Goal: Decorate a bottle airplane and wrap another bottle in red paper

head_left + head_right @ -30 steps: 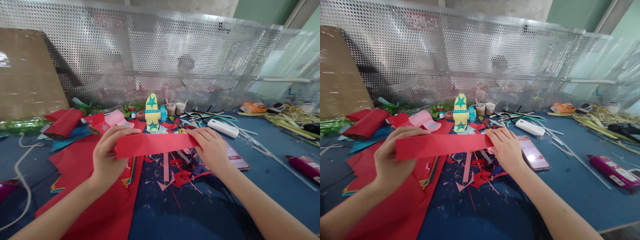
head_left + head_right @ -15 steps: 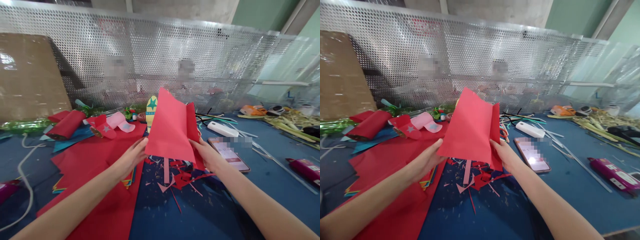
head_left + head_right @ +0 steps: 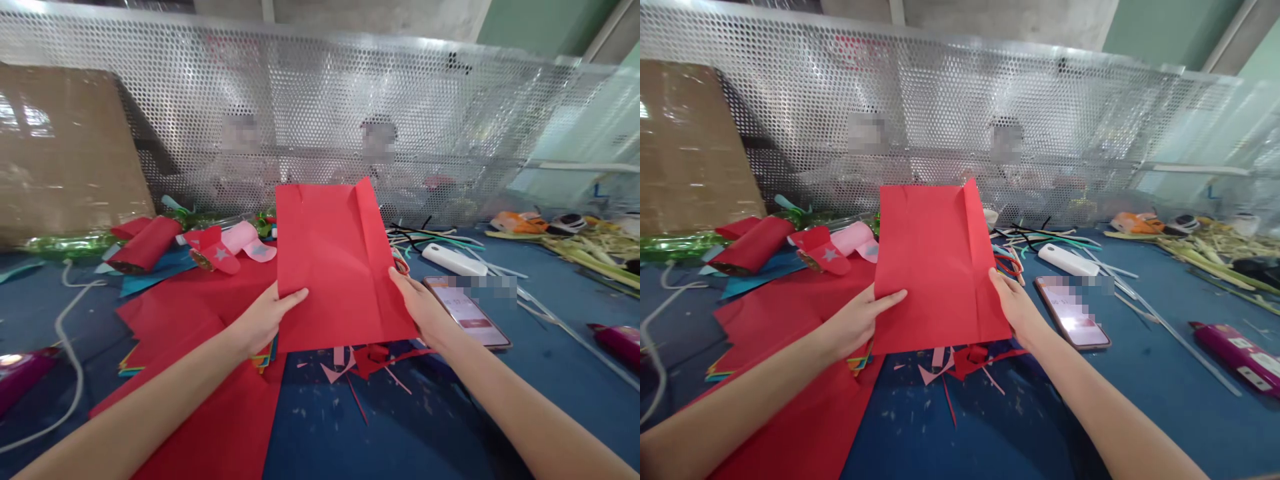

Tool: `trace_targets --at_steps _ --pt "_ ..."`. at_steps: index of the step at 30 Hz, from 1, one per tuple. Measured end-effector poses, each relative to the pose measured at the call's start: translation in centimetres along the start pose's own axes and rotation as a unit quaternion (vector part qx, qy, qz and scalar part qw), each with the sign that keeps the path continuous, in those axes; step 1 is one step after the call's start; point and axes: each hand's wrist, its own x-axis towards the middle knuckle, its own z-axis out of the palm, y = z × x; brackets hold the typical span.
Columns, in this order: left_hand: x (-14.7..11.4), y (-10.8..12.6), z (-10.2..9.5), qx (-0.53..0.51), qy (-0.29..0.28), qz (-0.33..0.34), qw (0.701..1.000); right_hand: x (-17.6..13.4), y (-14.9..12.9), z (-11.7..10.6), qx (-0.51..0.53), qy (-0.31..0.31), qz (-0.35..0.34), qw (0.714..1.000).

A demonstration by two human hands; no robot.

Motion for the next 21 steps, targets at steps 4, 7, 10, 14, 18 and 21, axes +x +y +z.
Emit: trace_targets --at_steps 4,7,10,14,18,21 --pt "0.3 0.6 -0.4 -0.005 0.019 0.008 1.0 -0.2 0.1 0.3 0.024 -0.037 0.015 0.999" --pt "0.6 0.7 -0.8 -0.008 0.023 0.034 0.999 -0.7 -0.1 0.6 0.013 -0.065 0.009 0.998" --pt "0.9 0.7 -1.1 -0.012 0.043 0.055 0.997 -1.0 -0.1 0.7 -0.02 -0.084 -0.014 0.996" --pt "1.2 0.9 -1.3 -0.024 0.049 0.057 0.997 -0.8 0.2 0.4 -0.083 -0.08 -0.084 0.99" --pt "1.2 1.0 -1.3 -0.023 0.032 0.031 0.999 0.0 0.6 -0.2 -0.17 -0.002 -0.208 0.963" --pt "1.1 0.7 -1.1 -0.007 0.073 0.021 0.997 0.3 0.5 -0.6 -0.241 0.064 -0.312 0.917"
